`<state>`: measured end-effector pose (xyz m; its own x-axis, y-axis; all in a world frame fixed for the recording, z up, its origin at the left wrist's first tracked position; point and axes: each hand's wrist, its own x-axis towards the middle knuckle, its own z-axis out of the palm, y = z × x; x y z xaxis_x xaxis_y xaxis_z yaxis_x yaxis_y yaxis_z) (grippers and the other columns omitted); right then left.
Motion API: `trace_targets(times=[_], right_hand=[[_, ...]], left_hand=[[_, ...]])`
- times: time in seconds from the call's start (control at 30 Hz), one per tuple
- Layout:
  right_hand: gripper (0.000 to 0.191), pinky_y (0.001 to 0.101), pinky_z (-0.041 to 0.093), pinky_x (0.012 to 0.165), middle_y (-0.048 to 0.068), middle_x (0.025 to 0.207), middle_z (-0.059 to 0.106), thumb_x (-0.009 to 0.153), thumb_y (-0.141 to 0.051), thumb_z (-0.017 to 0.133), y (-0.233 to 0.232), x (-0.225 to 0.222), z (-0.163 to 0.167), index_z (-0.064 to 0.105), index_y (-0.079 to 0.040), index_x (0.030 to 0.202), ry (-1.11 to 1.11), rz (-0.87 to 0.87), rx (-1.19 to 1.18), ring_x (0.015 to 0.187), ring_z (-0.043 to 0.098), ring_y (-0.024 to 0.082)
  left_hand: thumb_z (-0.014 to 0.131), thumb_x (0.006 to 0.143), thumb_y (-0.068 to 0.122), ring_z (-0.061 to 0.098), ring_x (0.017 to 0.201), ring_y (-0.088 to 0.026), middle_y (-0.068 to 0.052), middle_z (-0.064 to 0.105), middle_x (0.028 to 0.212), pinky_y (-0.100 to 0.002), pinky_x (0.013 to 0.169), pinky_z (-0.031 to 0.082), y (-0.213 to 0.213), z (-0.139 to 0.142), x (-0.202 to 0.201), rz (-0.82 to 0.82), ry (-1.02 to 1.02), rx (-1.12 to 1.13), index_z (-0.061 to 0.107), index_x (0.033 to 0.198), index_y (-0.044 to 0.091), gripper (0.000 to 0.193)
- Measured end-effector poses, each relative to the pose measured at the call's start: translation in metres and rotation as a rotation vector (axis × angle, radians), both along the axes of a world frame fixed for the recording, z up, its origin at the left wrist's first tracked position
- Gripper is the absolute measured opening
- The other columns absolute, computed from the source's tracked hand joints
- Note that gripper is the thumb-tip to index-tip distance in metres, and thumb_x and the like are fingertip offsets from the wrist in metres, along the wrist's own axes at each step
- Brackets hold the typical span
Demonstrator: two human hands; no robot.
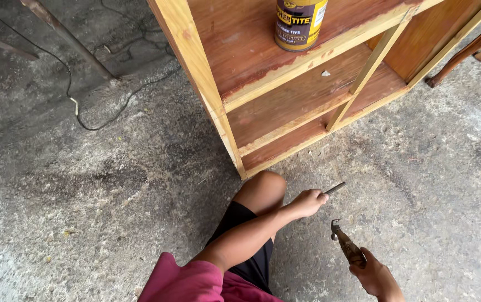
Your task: The person sits on the floor beside a wooden shelf frame and scrapes its surface with a knife. They dip the knife into a can to scoop a paste-like substance and spread it onto the wood, then hammer nails into the shelf frame, holding nails in place with one hand while striking with a hammer in the other.
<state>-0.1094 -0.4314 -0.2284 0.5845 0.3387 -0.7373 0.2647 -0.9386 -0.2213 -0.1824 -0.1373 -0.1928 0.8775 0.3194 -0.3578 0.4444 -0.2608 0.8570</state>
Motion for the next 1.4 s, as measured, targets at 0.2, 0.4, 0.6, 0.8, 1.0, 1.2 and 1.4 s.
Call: trace_targets(times=[0.2,0.4,0.6,0.8,1.0,1.2,1.4], right_hand=[[0.089,0.0437,0.06,0.096,0.019,0.118,0.079,0.083,-0.037,0.076,0.002,-0.004,0.015,0.036,-0.022,0.161,-0.015,-0.029,-0.021,0.108,0.079,0.034],[0.086,0.0448,0.056,0.099,0.015,0.124,0.075,0.081,-0.038,0.076,-0.012,-0.017,0.035,0.04,-0.027,0.157,-0.131,-0.054,0.049,0.118,0.07,0.035],[0.086,0.0483,0.054,0.098,0.017,0.128,0.071,0.081,-0.037,0.077,-0.025,-0.027,0.057,0.038,-0.028,0.158,-0.155,-0.125,0.082,0.118,0.067,0.038],[0.084,0.0499,0.058,0.087,0.018,0.117,0.076,0.084,-0.035,0.072,-0.017,-0.031,0.071,0.039,-0.029,0.162,-0.072,-0.188,-0.031,0.097,0.077,0.035],[0.084,0.0467,0.057,0.084,0.016,0.115,0.076,0.082,-0.036,0.075,-0.01,-0.03,0.072,0.042,-0.031,0.159,-0.099,-0.142,-0.072,0.094,0.074,0.03],[0.085,0.0465,0.059,0.08,0.015,0.108,0.078,0.083,-0.036,0.075,-0.007,-0.03,0.072,0.039,-0.03,0.16,-0.033,-0.17,-0.059,0.084,0.077,0.031],[0.076,0.0457,0.058,0.078,0.016,0.103,0.08,0.083,-0.032,0.073,-0.004,-0.027,0.076,0.049,-0.032,0.155,-0.066,-0.181,-0.003,0.082,0.076,0.03]], left_hand=[[0.041,0.114,0.044,0.053,0.064,-0.023,-0.007,0.056,0.075,-0.041,0.059,0.047,-0.005,0.001,0.003,-0.013,0.008,-0.035,0.058,0.104,0.008,0.041],[0.045,0.102,0.023,0.055,0.059,-0.009,-0.001,0.06,0.077,-0.022,0.051,0.05,0.02,0.018,0.016,0.022,-0.084,-0.322,0.049,0.115,0.02,0.014],[0.055,0.099,0.025,0.032,0.044,-0.004,0.008,0.04,0.063,-0.021,0.034,0.024,0.05,0.044,0.006,0.213,-0.237,-0.742,0.047,0.095,0.015,0.013],[0.047,0.106,0.035,0.026,0.037,-0.007,0.007,0.035,0.053,-0.024,0.03,0.02,0.01,0.023,-0.031,0.325,-0.22,-0.831,0.042,0.077,0.016,0.035],[0.051,0.105,0.032,0.029,0.038,-0.008,0.005,0.037,0.054,-0.026,0.032,0.022,-0.034,-0.014,-0.043,0.227,-0.124,-0.783,0.046,0.079,0.016,0.032],[0.049,0.11,0.039,0.035,0.045,-0.007,0.006,0.039,0.059,-0.027,0.038,0.029,-0.041,-0.032,-0.038,0.147,-0.145,-0.585,0.049,0.081,0.011,0.04],[0.05,0.108,0.036,0.047,0.065,-0.007,0.005,0.052,0.079,-0.024,0.055,0.041,-0.041,-0.032,-0.036,0.327,-0.276,-0.55,0.065,0.109,0.009,0.031]])
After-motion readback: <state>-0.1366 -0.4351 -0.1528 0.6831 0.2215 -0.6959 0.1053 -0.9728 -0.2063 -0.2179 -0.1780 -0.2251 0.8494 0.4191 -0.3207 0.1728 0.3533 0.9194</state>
